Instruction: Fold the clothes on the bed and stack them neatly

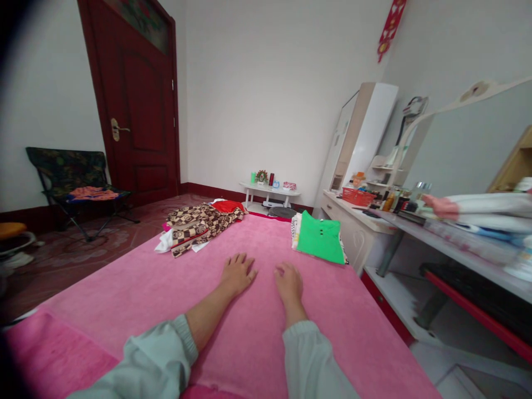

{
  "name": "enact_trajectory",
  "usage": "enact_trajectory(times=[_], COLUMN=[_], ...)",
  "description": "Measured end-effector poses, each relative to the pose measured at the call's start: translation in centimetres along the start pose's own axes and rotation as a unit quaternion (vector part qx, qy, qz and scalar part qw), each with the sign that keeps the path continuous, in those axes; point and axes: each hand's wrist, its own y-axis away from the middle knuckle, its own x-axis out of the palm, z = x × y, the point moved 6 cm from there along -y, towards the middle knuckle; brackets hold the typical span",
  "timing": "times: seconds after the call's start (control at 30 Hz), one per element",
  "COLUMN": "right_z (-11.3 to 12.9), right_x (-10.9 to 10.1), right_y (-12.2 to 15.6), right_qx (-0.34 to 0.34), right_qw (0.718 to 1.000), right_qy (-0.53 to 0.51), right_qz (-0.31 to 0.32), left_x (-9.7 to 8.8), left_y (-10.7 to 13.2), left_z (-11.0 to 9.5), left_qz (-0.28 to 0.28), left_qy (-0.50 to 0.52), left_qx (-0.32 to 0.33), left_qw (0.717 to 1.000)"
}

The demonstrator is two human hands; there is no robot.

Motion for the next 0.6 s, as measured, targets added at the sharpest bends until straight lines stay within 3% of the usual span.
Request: enact_trajectory(times=[0.6], right_z=[0.57], right_x=[-0.49], right_y=[0.14], right_qx=[0.0], right_qw=[1.0], right_qy=[-0.007], right_qz=[0.009], left_x=[-0.35], left_y=[0.23], left_z=[-0.04], left_qz=[0.013], left_qy=[0.007], left_qx=[-0.003], left_qw=[1.0])
